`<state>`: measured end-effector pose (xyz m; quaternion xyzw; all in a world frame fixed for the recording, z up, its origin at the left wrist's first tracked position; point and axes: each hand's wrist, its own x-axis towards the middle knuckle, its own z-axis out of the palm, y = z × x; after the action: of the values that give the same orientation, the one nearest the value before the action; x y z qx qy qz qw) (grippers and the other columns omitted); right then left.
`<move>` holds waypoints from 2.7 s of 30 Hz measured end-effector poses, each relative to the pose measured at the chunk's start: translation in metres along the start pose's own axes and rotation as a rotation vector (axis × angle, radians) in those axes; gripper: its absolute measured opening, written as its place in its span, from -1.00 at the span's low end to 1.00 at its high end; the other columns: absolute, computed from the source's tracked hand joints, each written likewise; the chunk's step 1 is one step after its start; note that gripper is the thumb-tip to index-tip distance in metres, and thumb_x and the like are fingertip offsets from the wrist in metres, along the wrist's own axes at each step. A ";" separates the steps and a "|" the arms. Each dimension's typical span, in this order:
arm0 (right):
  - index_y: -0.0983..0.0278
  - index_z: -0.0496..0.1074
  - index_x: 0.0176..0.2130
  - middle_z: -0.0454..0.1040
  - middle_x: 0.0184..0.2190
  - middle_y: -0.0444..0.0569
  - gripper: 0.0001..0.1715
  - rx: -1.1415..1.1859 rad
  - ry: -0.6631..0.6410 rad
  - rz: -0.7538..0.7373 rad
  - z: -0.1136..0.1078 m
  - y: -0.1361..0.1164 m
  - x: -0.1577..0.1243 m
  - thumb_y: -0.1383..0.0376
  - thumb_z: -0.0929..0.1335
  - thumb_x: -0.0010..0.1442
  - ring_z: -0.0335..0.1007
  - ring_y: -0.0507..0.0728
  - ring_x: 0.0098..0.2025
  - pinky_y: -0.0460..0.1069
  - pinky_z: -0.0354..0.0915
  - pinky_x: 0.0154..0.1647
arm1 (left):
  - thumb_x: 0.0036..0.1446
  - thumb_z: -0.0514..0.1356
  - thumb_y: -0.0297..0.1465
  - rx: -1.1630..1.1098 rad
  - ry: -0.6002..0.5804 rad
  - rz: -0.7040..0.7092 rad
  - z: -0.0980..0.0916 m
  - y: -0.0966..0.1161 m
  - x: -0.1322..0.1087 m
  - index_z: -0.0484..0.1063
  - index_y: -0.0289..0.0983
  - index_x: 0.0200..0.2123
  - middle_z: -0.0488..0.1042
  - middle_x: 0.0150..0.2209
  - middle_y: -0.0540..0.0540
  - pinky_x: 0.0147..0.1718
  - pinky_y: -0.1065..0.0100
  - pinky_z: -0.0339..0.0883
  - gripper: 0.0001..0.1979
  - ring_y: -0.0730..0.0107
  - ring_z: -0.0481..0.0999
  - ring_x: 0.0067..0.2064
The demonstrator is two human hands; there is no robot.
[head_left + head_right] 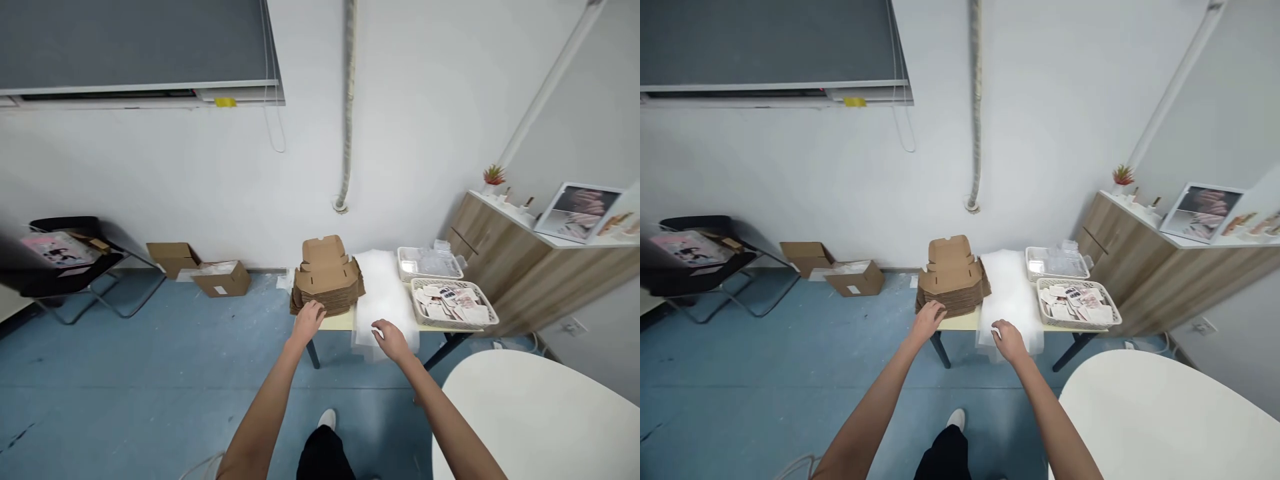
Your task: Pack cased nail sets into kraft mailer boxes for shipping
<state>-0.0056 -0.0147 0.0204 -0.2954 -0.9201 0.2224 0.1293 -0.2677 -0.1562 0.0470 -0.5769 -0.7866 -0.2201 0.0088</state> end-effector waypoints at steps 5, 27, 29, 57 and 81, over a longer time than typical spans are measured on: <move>0.27 0.43 -0.13 0.48 -0.18 0.02 -0.72 -0.052 0.019 -0.100 0.021 -0.053 0.066 0.42 0.22 0.22 0.37 0.14 -0.10 0.00 0.24 -0.05 | 0.31 0.02 -0.32 0.039 0.012 0.008 -0.015 -0.041 0.023 0.39 -0.26 -0.16 0.40 -0.18 -0.13 -0.16 0.24 0.29 -0.80 0.19 0.39 -0.13; 0.17 0.50 -0.06 0.54 -0.06 -0.02 -0.66 -0.108 -0.246 -0.038 0.016 -0.088 0.207 0.19 0.39 0.14 0.39 0.19 0.01 0.03 0.18 0.02 | 0.12 0.19 -0.17 -0.157 -0.626 0.179 -0.034 -0.113 0.139 0.54 -0.19 -0.36 0.58 -0.34 -0.03 -0.33 0.41 0.26 -0.76 0.32 0.52 -0.27; 0.21 0.50 -0.09 0.56 -0.12 0.01 -0.71 -0.222 -0.223 -0.053 0.016 -0.093 0.211 0.26 0.35 0.17 0.41 0.20 -0.02 0.06 0.14 0.06 | 0.21 0.10 -0.27 -0.137 -0.545 0.249 -0.037 -0.111 0.137 0.55 -0.20 -0.39 0.58 -0.35 -0.05 -0.22 0.37 0.27 -0.74 0.31 0.51 -0.25; 0.27 0.32 0.16 0.36 0.16 0.14 -0.49 -0.595 0.396 0.629 -0.090 -0.037 -0.091 0.46 0.16 0.26 0.20 0.27 0.19 0.20 0.04 0.23 | 0.25 -0.10 -0.57 -0.216 -0.103 0.976 0.032 0.142 0.068 0.25 -0.21 0.23 0.40 0.16 -0.12 0.21 0.11 0.21 -0.49 0.24 0.36 0.19; 0.27 0.43 0.05 0.45 0.06 0.10 -0.47 -0.234 0.214 1.069 0.044 0.059 -0.386 0.53 0.14 0.21 0.34 0.18 0.09 0.06 0.28 0.08 | 0.24 -0.03 -0.57 -0.040 -0.695 1.271 0.243 0.316 -0.104 0.39 -0.12 0.08 0.44 0.12 -0.12 0.28 -0.11 -0.06 -0.57 0.20 0.34 0.20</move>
<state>0.3120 -0.2186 -0.0879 -0.7543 -0.6425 0.1220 0.0577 0.1135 -0.0887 -0.0945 -0.9594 -0.2521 0.0091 -0.1260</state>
